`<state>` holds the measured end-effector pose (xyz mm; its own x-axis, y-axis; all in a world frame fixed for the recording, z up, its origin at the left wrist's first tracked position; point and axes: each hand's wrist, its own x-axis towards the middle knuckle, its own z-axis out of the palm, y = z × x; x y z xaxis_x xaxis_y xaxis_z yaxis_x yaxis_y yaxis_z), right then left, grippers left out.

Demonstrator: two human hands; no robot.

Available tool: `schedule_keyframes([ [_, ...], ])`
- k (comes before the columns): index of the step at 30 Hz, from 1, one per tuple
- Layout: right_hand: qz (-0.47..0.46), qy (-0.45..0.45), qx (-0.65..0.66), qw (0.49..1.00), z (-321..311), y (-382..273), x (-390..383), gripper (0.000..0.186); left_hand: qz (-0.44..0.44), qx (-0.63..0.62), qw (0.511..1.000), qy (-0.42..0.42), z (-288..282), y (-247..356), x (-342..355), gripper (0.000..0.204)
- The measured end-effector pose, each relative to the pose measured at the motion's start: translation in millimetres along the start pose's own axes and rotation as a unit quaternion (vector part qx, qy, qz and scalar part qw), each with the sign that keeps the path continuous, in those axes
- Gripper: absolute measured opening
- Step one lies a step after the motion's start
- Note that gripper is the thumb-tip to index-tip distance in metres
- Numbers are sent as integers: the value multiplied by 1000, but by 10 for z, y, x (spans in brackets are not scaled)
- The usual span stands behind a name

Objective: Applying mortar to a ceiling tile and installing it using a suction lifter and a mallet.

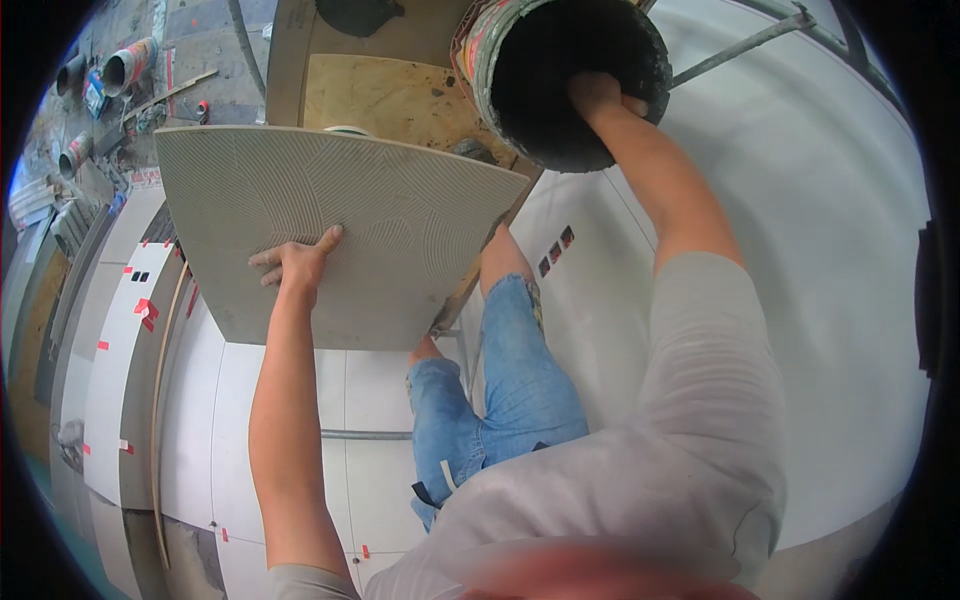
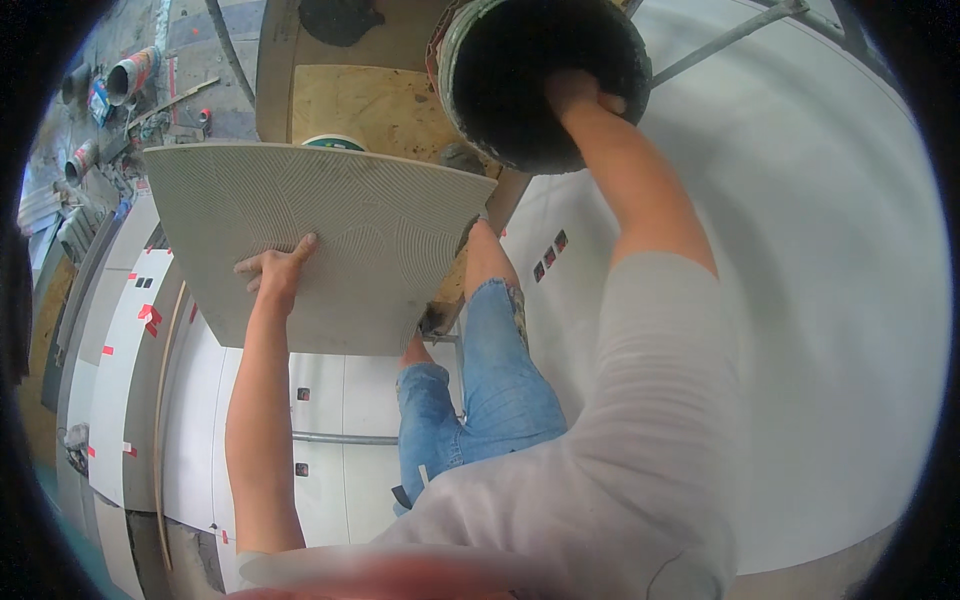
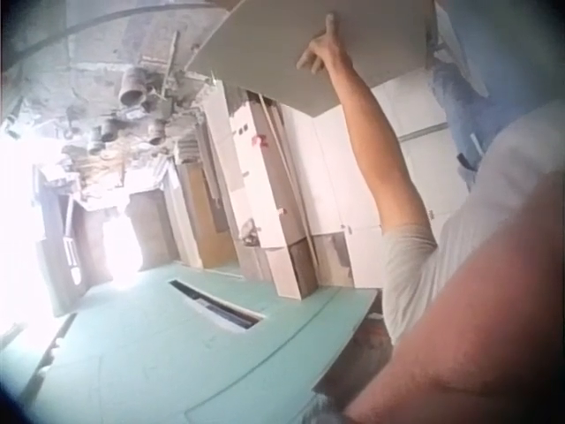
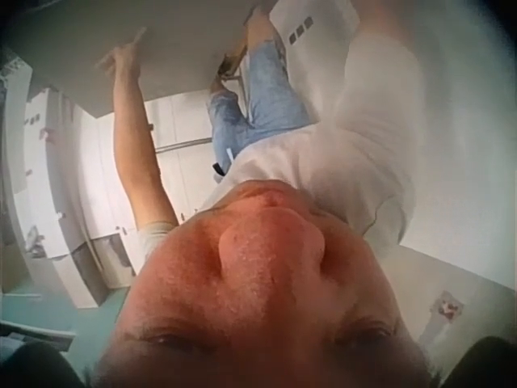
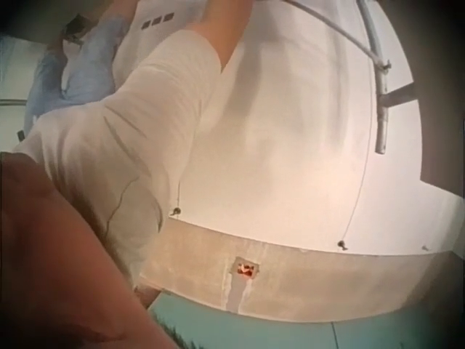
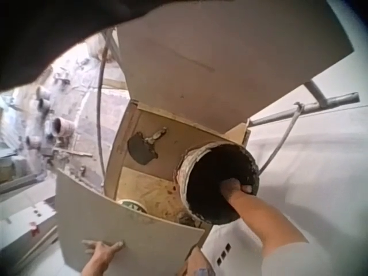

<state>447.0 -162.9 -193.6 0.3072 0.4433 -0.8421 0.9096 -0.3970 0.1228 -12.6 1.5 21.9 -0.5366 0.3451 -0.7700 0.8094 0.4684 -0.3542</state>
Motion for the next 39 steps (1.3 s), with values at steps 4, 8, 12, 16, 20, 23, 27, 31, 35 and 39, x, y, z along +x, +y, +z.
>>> schedule_keyframes([
  [4,-70,-19,-18,997,99,127,-12,34,7,20,1000,-9,59,51,9,156],
  [8,-82,-31,48,995,148,144,-12,39,9,19,1000,4,33,48,43,155],
  [12,-71,-60,135,986,215,-247,-8,47,24,54,998,0,-33,-59,43,153],
  [16,-28,-30,257,966,383,-167,332,52,31,-8,999,-18,94,2,78,159],
  [20,-40,3,244,969,357,-311,387,52,18,-18,1000,-16,38,-96,137,156],
  [23,-66,52,212,974,236,-212,404,51,19,-8,1000,-9,0,-96,123,156],
  [27,-80,57,180,979,-3,-67,320,47,14,-39,999,-28,-1,-93,147,158],
  [31,-117,72,153,979,-435,51,-13,44,6,-15,1000,-18,7,-52,147,159],
  [35,-104,85,142,981,-731,106,-551,43,0,-25,1000,-10,21,-43,135,160],
  [39,-82,89,155,981,-954,201,-1031,44,-22,-65,997,-17,-31,-21,72,164],
])
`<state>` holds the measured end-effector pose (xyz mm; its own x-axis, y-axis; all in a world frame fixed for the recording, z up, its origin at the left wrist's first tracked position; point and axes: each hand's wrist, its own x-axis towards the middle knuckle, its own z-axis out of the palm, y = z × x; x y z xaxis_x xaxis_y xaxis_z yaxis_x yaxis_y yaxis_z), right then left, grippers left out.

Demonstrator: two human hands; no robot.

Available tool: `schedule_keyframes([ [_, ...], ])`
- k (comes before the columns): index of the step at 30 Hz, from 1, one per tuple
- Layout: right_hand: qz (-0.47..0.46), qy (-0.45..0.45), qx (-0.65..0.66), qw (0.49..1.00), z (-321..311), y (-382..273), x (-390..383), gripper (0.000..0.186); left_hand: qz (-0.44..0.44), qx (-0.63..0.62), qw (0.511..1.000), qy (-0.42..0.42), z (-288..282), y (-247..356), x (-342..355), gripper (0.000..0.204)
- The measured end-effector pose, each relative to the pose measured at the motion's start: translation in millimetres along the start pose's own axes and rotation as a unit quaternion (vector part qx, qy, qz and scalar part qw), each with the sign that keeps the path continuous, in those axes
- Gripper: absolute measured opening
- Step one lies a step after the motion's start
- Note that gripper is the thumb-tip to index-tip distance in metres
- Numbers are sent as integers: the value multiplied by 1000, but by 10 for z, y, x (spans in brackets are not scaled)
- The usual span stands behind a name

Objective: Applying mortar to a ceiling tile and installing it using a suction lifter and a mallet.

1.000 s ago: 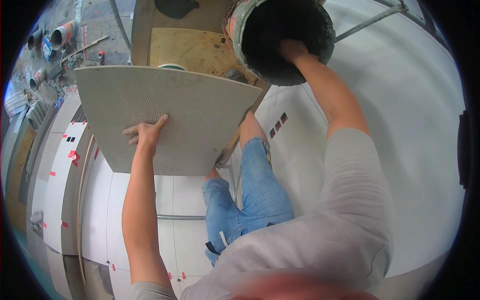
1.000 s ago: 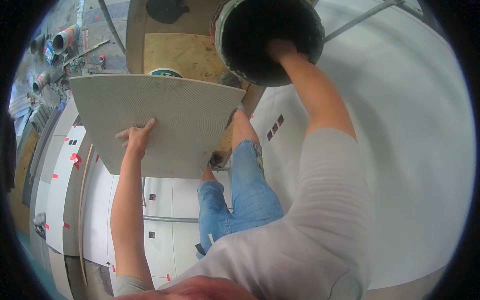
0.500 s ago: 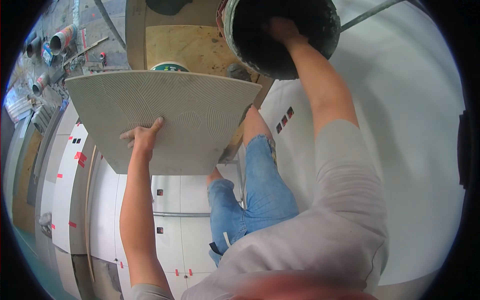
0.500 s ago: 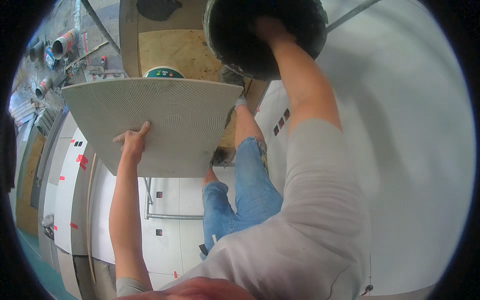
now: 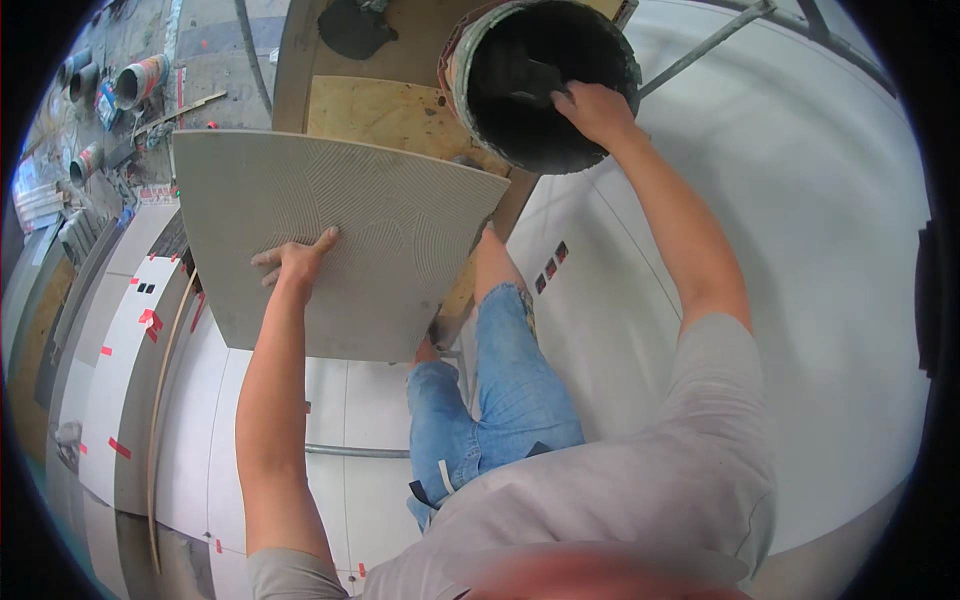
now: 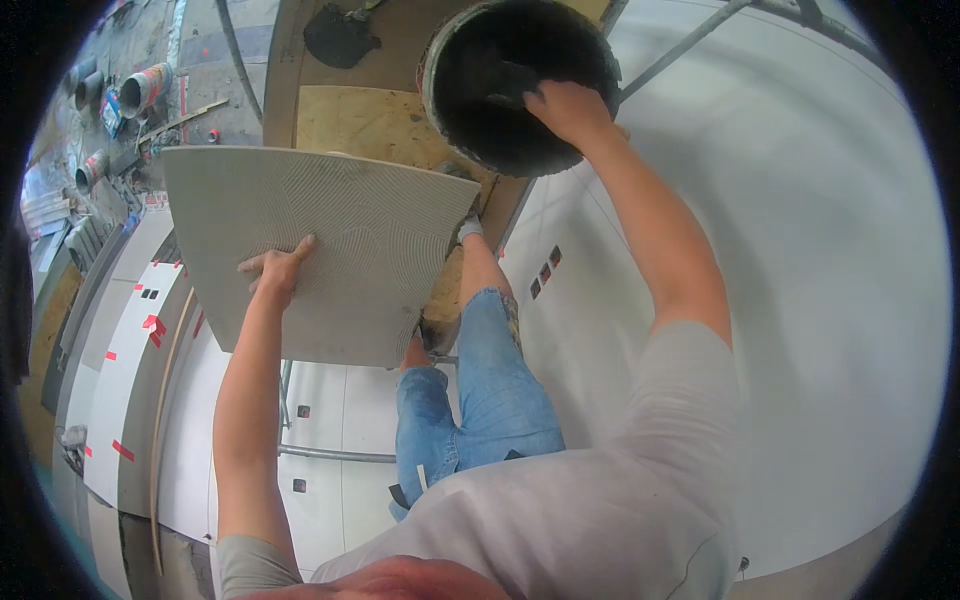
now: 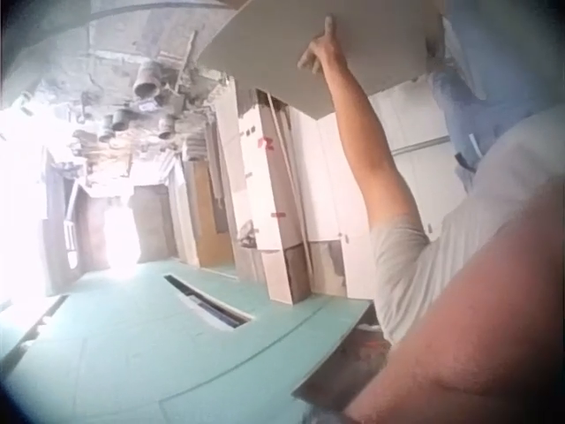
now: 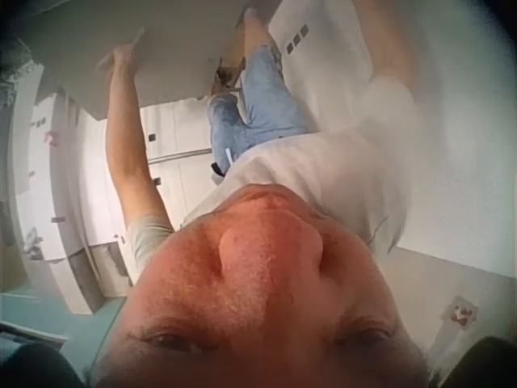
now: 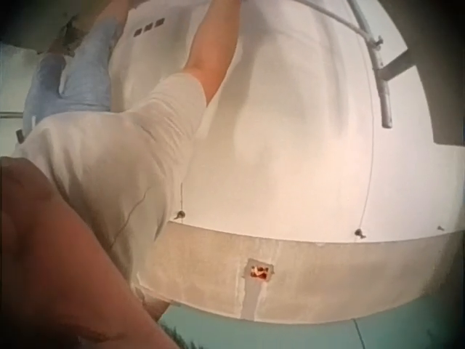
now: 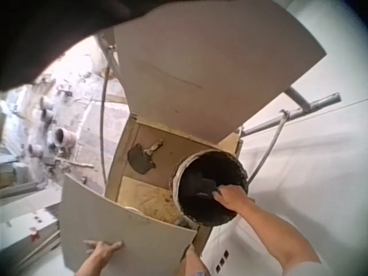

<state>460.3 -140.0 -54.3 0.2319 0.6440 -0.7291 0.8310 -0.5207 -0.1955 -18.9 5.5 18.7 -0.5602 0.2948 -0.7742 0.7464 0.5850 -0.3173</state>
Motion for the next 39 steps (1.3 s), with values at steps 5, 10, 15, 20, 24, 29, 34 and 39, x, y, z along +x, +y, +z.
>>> schedule_keyframes([
  [5,37,60,117,991,-58,202,-498,45,-1,18,1000,6,91,113,-65,161],
  [10,56,116,192,973,-87,30,-1165,39,-30,-21,999,29,108,108,-14,174],
  [15,23,194,180,964,-170,-506,-2179,31,-27,-25,999,13,195,224,-38,171],
  [20,-94,254,192,943,556,-1160,-2860,36,-14,-34,999,-6,122,-4,73,168],
  [24,-14,-88,179,980,1358,-1577,-2633,42,-11,-41,999,-12,138,65,-43,165],
  [29,-196,-23,244,950,1586,-1753,-2664,38,24,-34,999,-29,270,453,-170,163],
  [34,49,-82,269,958,769,-1245,-3023,50,9,-15,1000,5,193,202,36,162],
  [39,87,-9,-61,994,-333,-467,-2222,29,41,-13,998,-56,47,20,200,160],
])
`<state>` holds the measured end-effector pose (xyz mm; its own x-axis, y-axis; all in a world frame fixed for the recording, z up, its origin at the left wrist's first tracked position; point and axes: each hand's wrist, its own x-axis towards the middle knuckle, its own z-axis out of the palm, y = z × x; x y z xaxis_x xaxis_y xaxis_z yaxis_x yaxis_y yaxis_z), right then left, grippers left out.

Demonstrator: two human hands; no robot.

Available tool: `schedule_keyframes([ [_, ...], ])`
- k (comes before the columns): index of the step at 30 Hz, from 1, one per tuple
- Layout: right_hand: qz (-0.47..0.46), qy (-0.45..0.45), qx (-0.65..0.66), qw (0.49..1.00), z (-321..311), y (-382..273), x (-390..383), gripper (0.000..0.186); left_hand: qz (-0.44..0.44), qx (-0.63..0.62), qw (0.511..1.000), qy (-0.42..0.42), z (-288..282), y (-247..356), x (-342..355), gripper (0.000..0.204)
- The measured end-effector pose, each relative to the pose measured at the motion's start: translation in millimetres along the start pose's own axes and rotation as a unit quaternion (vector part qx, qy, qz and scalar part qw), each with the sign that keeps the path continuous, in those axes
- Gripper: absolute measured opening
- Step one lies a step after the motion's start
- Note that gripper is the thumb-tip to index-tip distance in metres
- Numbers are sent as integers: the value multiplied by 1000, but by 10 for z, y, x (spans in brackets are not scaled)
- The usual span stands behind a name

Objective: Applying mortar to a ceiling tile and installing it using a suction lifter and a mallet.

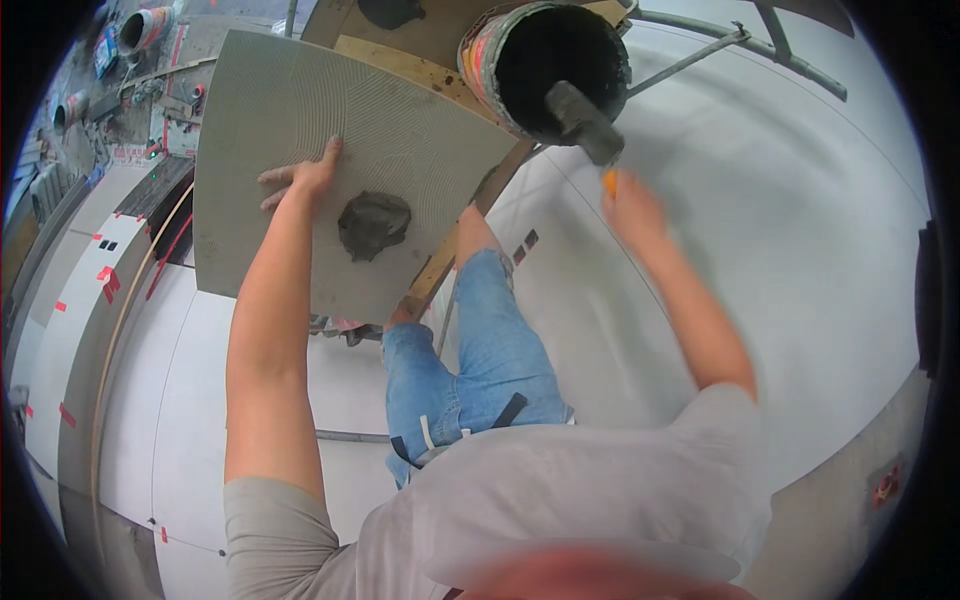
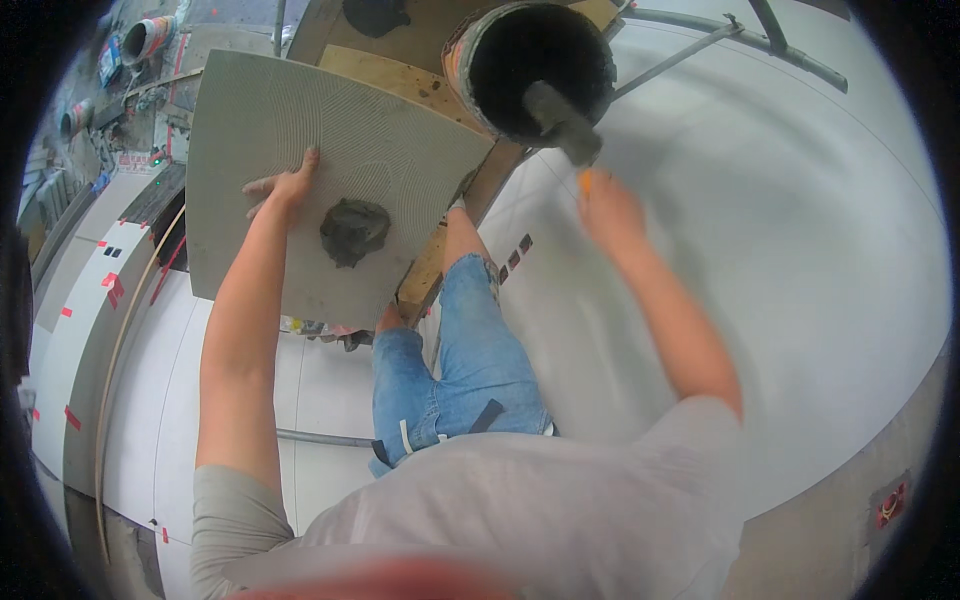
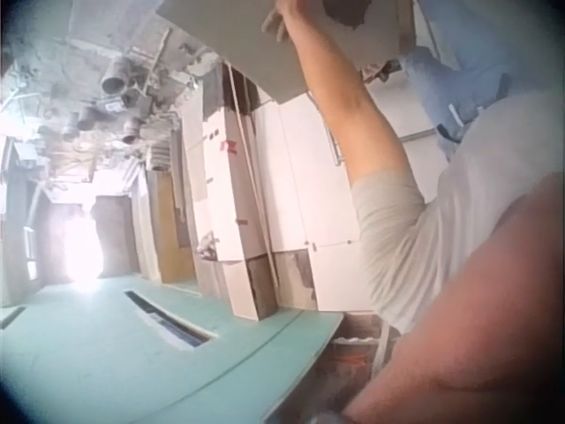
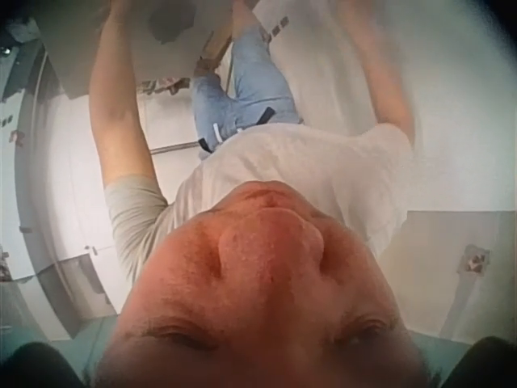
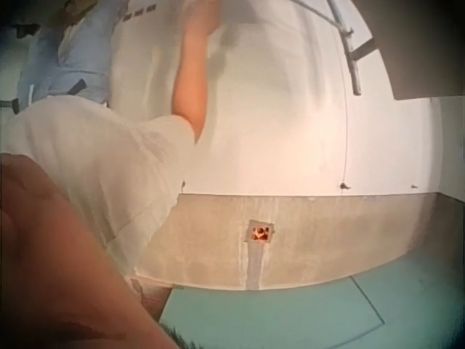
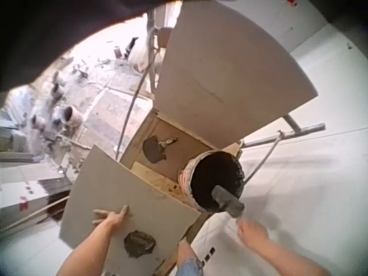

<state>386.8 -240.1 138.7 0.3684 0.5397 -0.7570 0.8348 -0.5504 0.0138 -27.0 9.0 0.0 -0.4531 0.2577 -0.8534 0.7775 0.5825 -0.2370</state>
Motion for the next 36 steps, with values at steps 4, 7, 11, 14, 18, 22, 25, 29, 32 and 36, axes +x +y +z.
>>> schedule_keyframes([
  [4,-40,-150,-180,971,-357,336,1204,23,-21,-17,999,40,20,-104,53,162],
  [7,-87,-304,-227,921,-245,372,1822,24,-18,-17,999,39,58,-111,90,164],
  [11,-80,-355,-6,931,182,-85,1793,19,-21,-26,999,30,33,-238,128,168],
  [14,81,-338,233,908,192,-363,1789,17,-20,-45,998,42,60,-200,41,166],
  [18,114,-406,477,771,395,-348,2011,21,-20,-35,997,63,87,-247,135,163],
  [22,173,-481,643,570,885,-516,2450,25,-18,-17,998,64,-52,-465,311,161],
  [25,163,-408,695,570,1580,-980,2802,23,-16,2,998,57,-355,-780,574,160],
  [29,98,-245,859,439,2284,-372,3712,12,23,17,999,-41,190,-467,719,149],
  [32,140,-195,936,257,2249,-1199,3697,13,12,55,996,-65,-293,-634,621,137],
  [36,180,-158,939,248,1976,-1165,3769,14,33,5,997,-70,-122,-472,354,115],
])
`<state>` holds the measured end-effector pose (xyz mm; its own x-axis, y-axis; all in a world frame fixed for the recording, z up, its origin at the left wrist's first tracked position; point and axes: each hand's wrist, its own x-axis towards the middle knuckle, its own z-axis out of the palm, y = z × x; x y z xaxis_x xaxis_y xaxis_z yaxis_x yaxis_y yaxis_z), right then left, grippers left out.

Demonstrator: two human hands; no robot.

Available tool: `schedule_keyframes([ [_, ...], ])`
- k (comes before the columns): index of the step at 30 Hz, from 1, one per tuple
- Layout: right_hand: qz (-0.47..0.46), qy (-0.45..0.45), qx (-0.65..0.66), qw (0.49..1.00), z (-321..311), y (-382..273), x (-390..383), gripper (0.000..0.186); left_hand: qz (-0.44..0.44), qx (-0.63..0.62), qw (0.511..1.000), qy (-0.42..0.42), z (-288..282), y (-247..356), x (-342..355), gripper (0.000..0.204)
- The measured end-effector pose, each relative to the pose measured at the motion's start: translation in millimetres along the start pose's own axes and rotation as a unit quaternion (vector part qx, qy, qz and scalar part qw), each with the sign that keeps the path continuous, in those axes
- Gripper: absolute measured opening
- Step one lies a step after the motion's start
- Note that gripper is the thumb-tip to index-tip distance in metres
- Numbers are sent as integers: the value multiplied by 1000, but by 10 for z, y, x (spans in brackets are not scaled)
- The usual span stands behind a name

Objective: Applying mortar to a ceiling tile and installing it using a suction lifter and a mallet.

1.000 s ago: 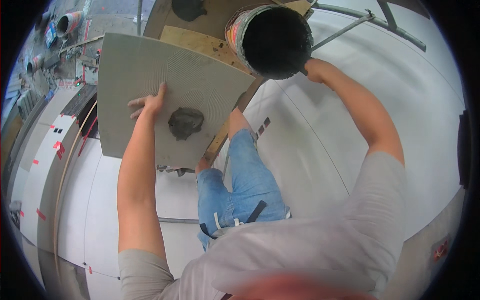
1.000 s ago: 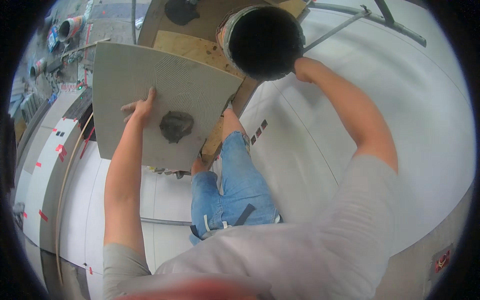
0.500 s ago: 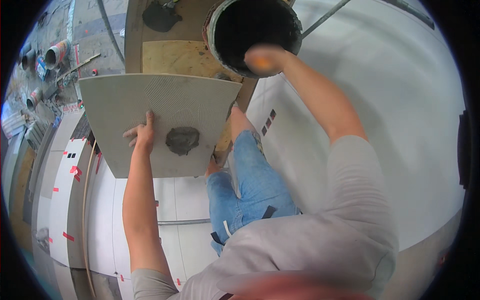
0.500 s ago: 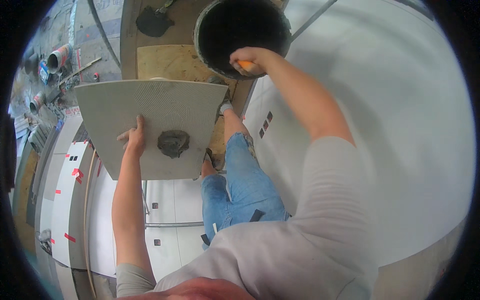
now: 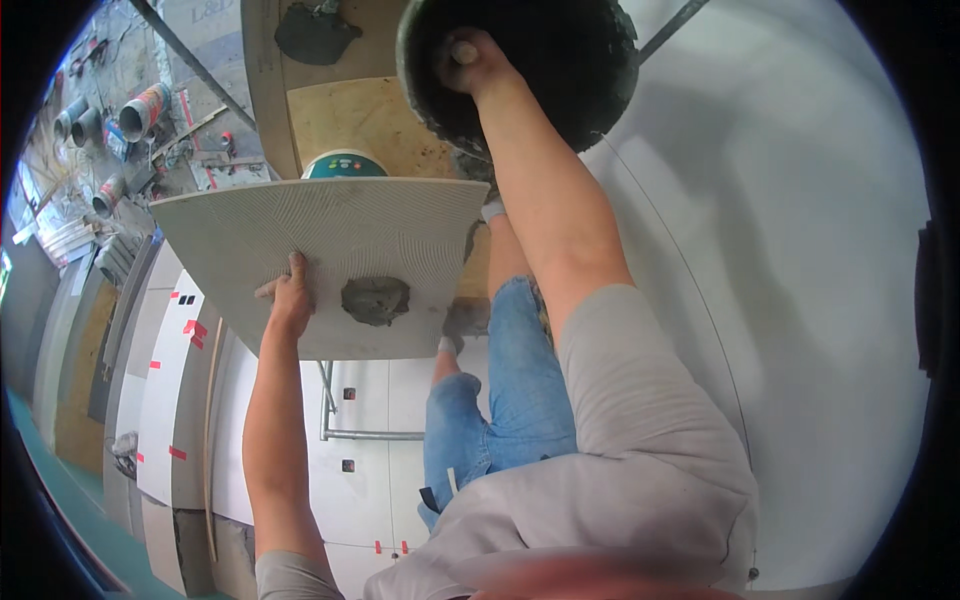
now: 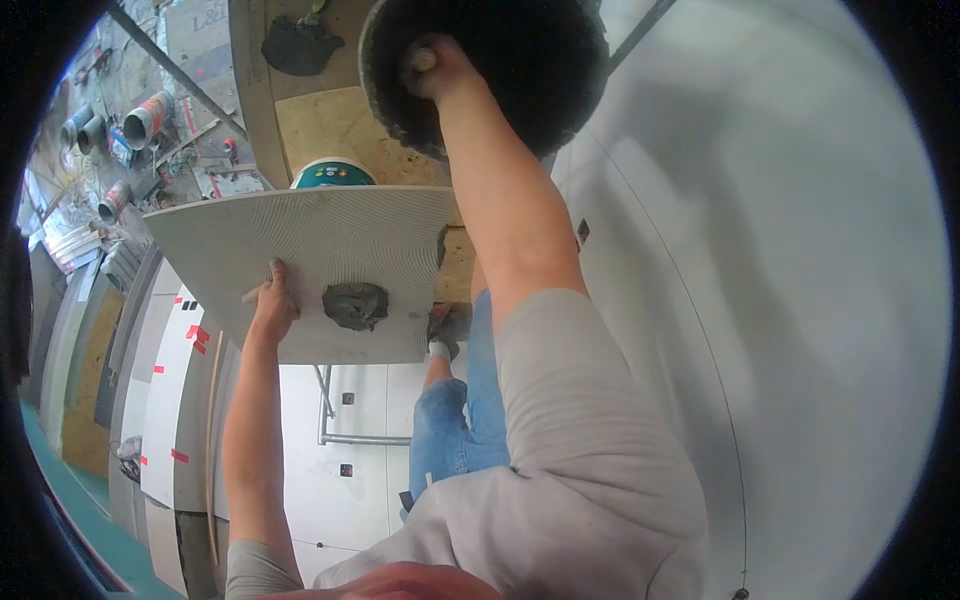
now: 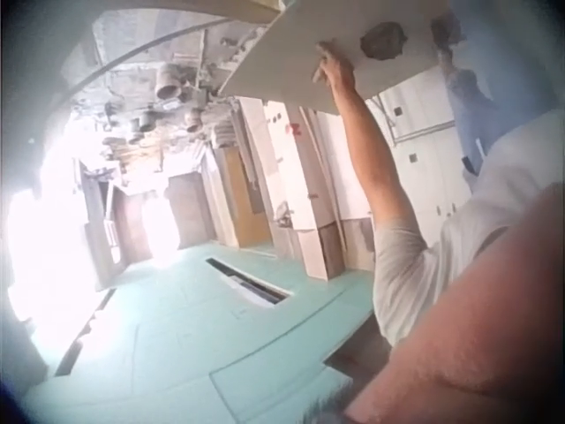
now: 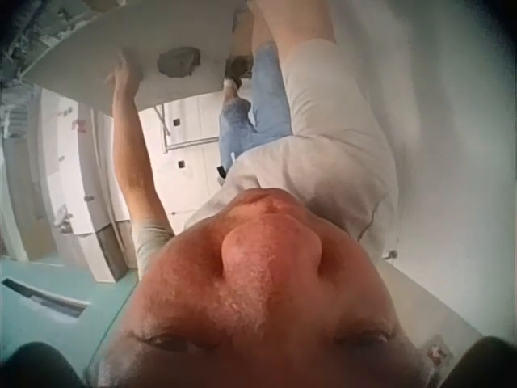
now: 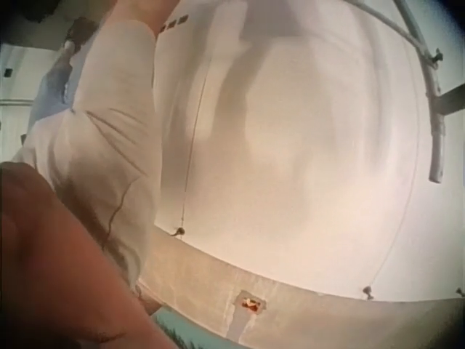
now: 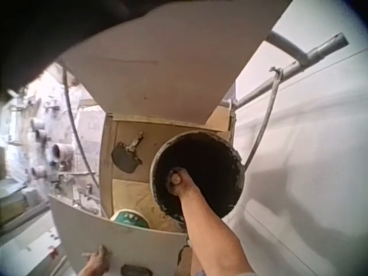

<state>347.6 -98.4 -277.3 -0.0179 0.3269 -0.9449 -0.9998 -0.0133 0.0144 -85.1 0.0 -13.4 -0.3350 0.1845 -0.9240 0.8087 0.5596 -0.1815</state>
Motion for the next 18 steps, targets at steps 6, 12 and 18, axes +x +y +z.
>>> schedule_keyframes([
  [6,-67,39,-404,912,104,68,-320,35,37,-6,999,34,-260,-170,-15,123],
  [12,-251,182,-693,651,-783,-660,-240,37,21,13,997,-68,141,72,82,122],
  [18,-248,114,-825,495,-413,-711,-839,37,-55,10,998,9,28,-36,147,151],
])
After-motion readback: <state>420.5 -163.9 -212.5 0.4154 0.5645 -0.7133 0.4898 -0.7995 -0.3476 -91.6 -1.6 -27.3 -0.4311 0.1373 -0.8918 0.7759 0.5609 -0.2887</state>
